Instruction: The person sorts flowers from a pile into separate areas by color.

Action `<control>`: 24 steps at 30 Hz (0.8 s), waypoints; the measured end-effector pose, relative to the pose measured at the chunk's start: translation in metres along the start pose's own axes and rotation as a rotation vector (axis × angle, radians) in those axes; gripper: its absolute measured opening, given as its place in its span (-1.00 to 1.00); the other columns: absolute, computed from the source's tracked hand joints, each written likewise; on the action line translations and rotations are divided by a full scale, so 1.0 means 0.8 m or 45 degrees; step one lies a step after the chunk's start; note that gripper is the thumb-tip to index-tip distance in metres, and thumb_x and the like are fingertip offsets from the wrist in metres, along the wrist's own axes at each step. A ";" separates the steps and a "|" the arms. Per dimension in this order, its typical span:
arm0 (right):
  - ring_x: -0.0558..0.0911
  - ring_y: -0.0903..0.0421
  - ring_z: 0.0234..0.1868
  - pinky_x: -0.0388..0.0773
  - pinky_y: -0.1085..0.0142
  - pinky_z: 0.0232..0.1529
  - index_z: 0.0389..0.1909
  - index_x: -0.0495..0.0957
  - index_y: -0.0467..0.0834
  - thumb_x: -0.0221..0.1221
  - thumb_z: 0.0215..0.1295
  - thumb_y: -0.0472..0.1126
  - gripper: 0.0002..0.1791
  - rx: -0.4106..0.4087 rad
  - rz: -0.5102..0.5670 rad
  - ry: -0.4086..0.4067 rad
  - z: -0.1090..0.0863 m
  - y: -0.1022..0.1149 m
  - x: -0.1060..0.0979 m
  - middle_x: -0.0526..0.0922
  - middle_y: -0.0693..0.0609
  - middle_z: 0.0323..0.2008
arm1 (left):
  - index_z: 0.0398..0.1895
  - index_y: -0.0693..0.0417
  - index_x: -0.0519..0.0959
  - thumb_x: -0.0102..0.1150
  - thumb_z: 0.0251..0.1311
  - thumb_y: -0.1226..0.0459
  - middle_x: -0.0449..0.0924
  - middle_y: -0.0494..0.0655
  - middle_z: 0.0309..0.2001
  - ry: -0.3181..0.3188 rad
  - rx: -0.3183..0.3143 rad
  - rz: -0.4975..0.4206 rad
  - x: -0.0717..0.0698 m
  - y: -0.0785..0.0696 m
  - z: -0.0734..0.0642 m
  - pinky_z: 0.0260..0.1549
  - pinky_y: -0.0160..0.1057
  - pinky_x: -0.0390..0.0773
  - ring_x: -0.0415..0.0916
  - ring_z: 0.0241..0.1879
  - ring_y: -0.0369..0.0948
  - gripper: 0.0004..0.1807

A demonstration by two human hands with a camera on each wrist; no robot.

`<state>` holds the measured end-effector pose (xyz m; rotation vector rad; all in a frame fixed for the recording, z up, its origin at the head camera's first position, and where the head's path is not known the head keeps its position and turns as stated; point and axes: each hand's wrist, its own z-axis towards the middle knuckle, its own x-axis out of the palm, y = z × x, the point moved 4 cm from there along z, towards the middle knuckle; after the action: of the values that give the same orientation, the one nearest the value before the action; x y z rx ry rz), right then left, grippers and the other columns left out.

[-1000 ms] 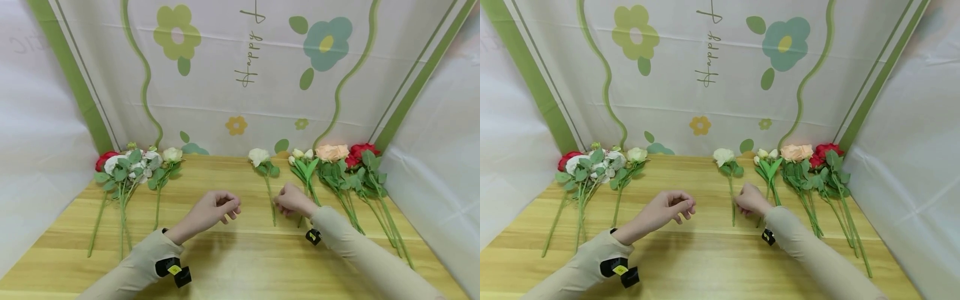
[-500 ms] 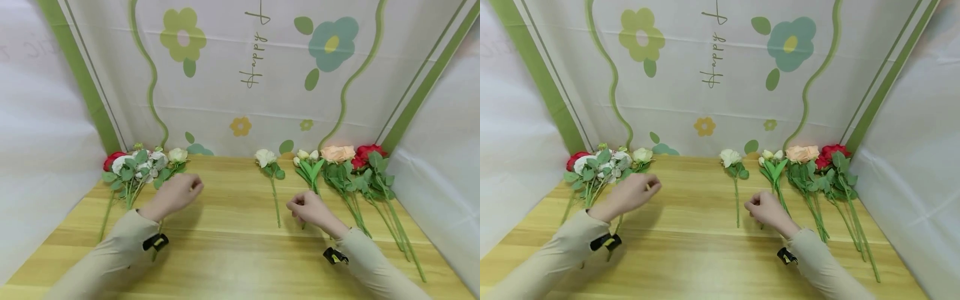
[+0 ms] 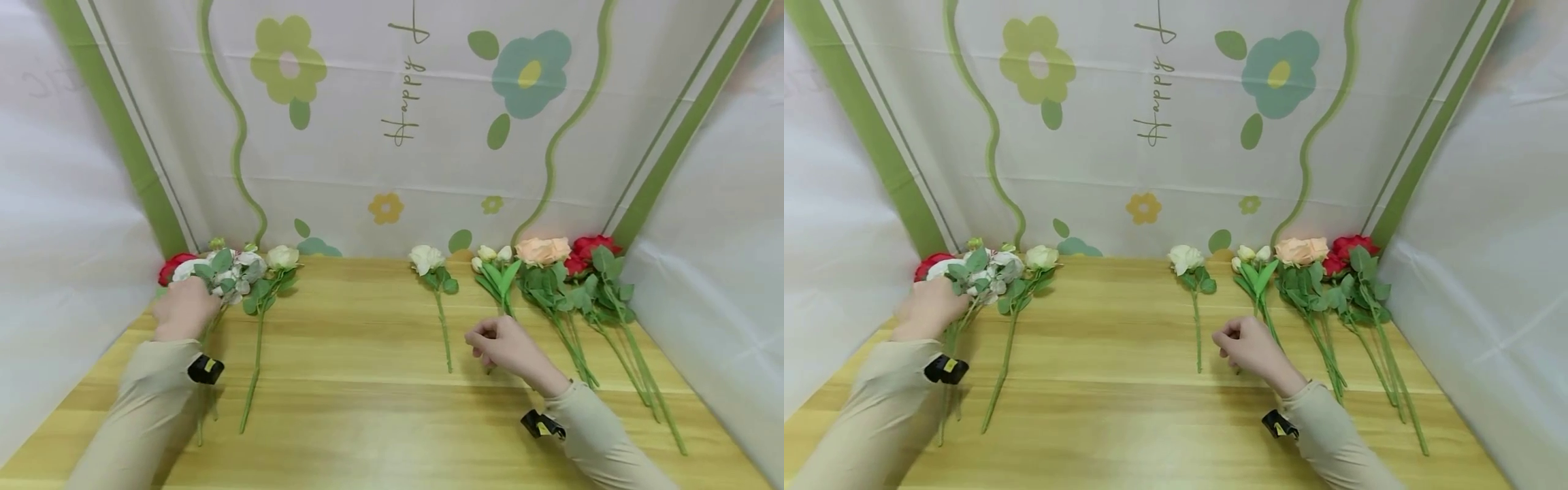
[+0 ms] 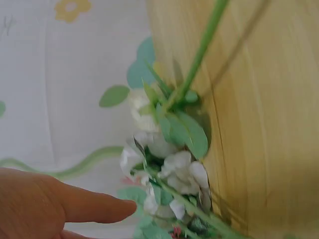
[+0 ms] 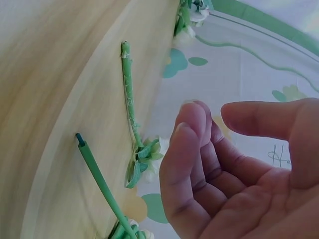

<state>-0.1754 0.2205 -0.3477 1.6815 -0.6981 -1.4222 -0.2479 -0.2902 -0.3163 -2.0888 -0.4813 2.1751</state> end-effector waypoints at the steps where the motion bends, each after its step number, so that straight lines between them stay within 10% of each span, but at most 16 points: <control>1: 0.57 -0.09 -0.56 0.60 0.05 -0.47 -0.28 0.64 -0.32 0.14 0.45 -0.18 -0.74 0.001 0.006 0.003 0.000 -0.001 0.000 0.59 -0.14 -0.50 | -0.35 0.45 0.49 -0.02 0.17 0.26 0.45 0.62 -0.20 0.002 -0.024 0.003 0.000 0.006 0.001 -0.54 0.21 0.46 0.50 -0.29 0.38 -0.69; 9: 0.58 -0.19 -0.53 0.61 0.02 -0.44 -0.31 0.63 -0.35 0.13 0.45 -0.21 -0.73 -0.005 0.017 0.026 0.001 -0.004 -0.001 0.58 -0.23 -0.49 | -0.11 0.63 0.42 0.00 0.22 0.21 0.40 0.68 -0.13 0.208 -0.074 0.061 0.012 0.020 0.002 -0.40 0.22 0.47 0.46 -0.17 0.42 -0.50; 24: 0.58 -0.09 -0.51 0.60 0.07 -0.45 -0.30 0.62 -0.34 0.13 0.46 -0.19 -0.74 -0.051 0.030 0.099 0.001 -0.001 0.003 0.58 -0.20 -0.49 | -0.57 0.16 0.45 0.42 -0.05 0.10 0.48 0.03 -0.59 0.359 -0.069 -0.009 0.020 0.011 -0.010 -0.30 0.22 0.36 0.46 -0.39 0.03 -0.62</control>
<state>-0.1758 0.2191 -0.3497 1.6832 -0.6403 -1.3385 -0.2393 -0.2928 -0.3339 -2.3665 -0.5219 1.8393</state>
